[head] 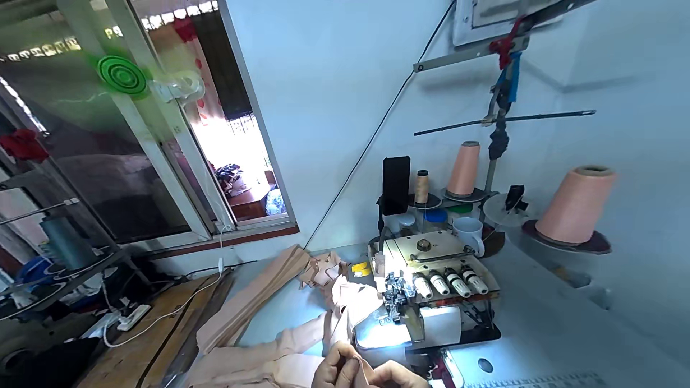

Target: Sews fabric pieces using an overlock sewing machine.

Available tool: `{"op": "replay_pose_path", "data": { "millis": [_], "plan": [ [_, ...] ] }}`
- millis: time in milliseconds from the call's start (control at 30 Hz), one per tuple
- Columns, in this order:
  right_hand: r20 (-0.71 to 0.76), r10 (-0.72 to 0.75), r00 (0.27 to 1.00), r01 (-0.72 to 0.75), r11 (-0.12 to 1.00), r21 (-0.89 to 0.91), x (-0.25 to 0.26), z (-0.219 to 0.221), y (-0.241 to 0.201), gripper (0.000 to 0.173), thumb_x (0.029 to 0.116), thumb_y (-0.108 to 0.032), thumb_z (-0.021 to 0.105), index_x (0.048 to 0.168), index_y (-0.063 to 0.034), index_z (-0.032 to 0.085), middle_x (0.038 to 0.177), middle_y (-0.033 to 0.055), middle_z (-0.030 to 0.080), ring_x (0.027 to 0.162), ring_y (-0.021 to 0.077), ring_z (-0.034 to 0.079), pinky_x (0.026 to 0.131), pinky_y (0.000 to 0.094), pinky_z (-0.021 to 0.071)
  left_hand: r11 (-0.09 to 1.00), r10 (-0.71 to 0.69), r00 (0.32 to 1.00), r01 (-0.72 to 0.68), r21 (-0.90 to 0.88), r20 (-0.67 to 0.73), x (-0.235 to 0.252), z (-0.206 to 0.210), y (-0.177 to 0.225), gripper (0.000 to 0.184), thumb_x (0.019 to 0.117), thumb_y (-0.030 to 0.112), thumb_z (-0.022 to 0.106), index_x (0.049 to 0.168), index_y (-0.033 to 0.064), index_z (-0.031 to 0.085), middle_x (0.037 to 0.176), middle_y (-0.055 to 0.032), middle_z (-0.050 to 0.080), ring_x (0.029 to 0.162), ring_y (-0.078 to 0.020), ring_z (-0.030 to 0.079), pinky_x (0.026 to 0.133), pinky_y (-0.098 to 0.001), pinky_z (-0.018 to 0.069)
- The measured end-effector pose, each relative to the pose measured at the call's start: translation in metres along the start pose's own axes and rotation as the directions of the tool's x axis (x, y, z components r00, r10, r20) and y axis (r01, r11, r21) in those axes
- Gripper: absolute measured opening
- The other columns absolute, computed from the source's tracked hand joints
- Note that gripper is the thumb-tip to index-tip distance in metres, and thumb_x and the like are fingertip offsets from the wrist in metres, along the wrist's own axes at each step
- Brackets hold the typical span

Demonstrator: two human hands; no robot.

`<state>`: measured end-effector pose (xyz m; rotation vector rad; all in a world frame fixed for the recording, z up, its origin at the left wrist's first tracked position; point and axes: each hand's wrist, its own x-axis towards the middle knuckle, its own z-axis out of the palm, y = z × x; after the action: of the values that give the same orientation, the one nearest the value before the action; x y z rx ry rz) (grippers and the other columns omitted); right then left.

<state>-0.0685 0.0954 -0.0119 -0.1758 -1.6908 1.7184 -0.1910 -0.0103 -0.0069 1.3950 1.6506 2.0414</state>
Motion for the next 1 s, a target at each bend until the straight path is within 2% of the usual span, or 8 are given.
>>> {"op": "replay_pose_path", "data": {
  "millis": [400,500,633,700,800,867,900,1000],
  "plan": [
    [-0.318,0.001,0.948,-0.042,0.992,-0.122,0.019,-0.018,-0.003,0.010,0.0892,-0.002,0.071,0.083,0.0048,0.071,0.075,0.0065,0.070,0.067,0.0084,0.070,0.070,0.0270,0.0619,0.961,0.017,0.995,-0.043,0.273,0.094,0.055,0.027,-0.003,0.014,0.0962,0.004,0.057,0.097,-0.0020,0.069,0.088,-0.0017,0.070,0.085,-0.0009,0.065,0.082,-0.0198,0.0545],
    [-0.378,0.030,0.925,-0.051,0.998,-0.044,0.019,-0.018,-0.003,0.005,0.0855,0.005,0.072,0.084,0.0041,0.068,0.073,0.0047,0.072,0.064,0.0085,0.071,0.066,0.0267,0.0623,0.964,0.008,0.995,-0.035,0.265,0.103,0.060,0.035,-0.010,0.013,0.0972,0.006,0.057,0.096,0.0007,0.069,0.085,0.0006,0.069,0.081,-0.0011,0.065,0.079,-0.0199,0.0551],
    [-0.423,0.041,0.905,-0.026,0.999,0.040,0.020,-0.015,0.003,0.020,0.0816,0.014,0.069,0.095,0.0044,0.058,0.075,0.0034,0.068,0.061,0.0098,0.070,0.061,0.0287,0.0632,0.938,0.015,0.997,-0.039,0.344,0.071,0.064,0.045,-0.016,0.010,0.0923,0.006,0.064,0.097,-0.0012,0.069,0.088,-0.0027,0.071,0.082,-0.0030,0.067,0.081,-0.0203,0.0562],
    [-0.420,0.035,0.907,-0.020,0.999,0.041,0.020,-0.015,0.006,0.024,0.0837,0.015,0.065,0.106,0.0065,0.058,0.076,0.0031,0.070,0.063,0.0088,0.070,0.062,0.0273,0.0627,0.878,0.053,0.996,-0.084,0.472,0.078,0.062,0.047,-0.020,0.011,0.0902,0.008,0.067,0.096,0.0001,0.072,0.091,-0.0056,0.072,0.087,-0.0086,0.069,0.085,-0.0250,0.0566],
    [-0.423,0.019,0.906,-0.027,1.000,-0.012,0.018,-0.016,0.009,0.025,0.0868,0.011,0.063,0.111,0.0078,0.056,0.074,0.0023,0.068,0.063,0.0065,0.068,0.063,0.0248,0.0605,0.608,0.164,0.972,-0.236,0.758,0.171,0.051,0.056,-0.011,0.014,0.0920,0.009,0.065,0.094,0.0048,0.078,0.098,-0.0132,0.073,0.096,-0.0267,0.071,0.090,-0.0418,0.0575],
    [-0.442,-0.014,0.897,-0.028,0.996,-0.089,0.018,-0.016,0.010,0.022,0.0877,0.006,0.065,0.109,0.0086,0.058,0.075,0.0030,0.067,0.064,0.0034,0.064,0.063,0.0218,0.0560,0.487,0.048,0.985,-0.167,0.857,0.164,0.038,0.073,0.016,0.021,0.0935,0.004,0.061,0.104,0.0013,0.078,0.108,-0.0179,0.075,0.104,-0.0355,0.071,0.093,-0.0513,0.0546],
    [-0.451,-0.032,0.892,-0.023,0.993,-0.116,0.018,-0.017,0.009,0.021,0.0881,0.005,0.065,0.108,0.0087,0.059,0.075,0.0027,0.067,0.064,0.0018,0.062,0.063,0.0200,0.0545,0.456,-0.072,0.989,-0.084,0.886,0.131,0.031,0.084,0.034,0.027,0.0961,0.002,0.056,0.115,-0.0005,0.076,0.118,-0.0191,0.073,0.111,-0.0380,0.069,0.100,-0.0526,0.0509],
    [-0.475,-0.069,0.877,-0.005,0.988,-0.152,0.018,-0.015,0.008,0.020,0.0868,0.007,0.063,0.106,0.0093,0.058,0.075,0.0024,0.065,0.064,0.0002,0.061,0.063,0.0172,0.0522,0.379,-0.001,0.997,-0.071,0.923,0.077,0.014,0.096,0.028,0.032,0.0938,0.001,0.057,0.121,0.0008,0.074,0.123,-0.0169,0.073,0.109,-0.0345,0.073,0.093,-0.0477,0.0574]
  ]
}}
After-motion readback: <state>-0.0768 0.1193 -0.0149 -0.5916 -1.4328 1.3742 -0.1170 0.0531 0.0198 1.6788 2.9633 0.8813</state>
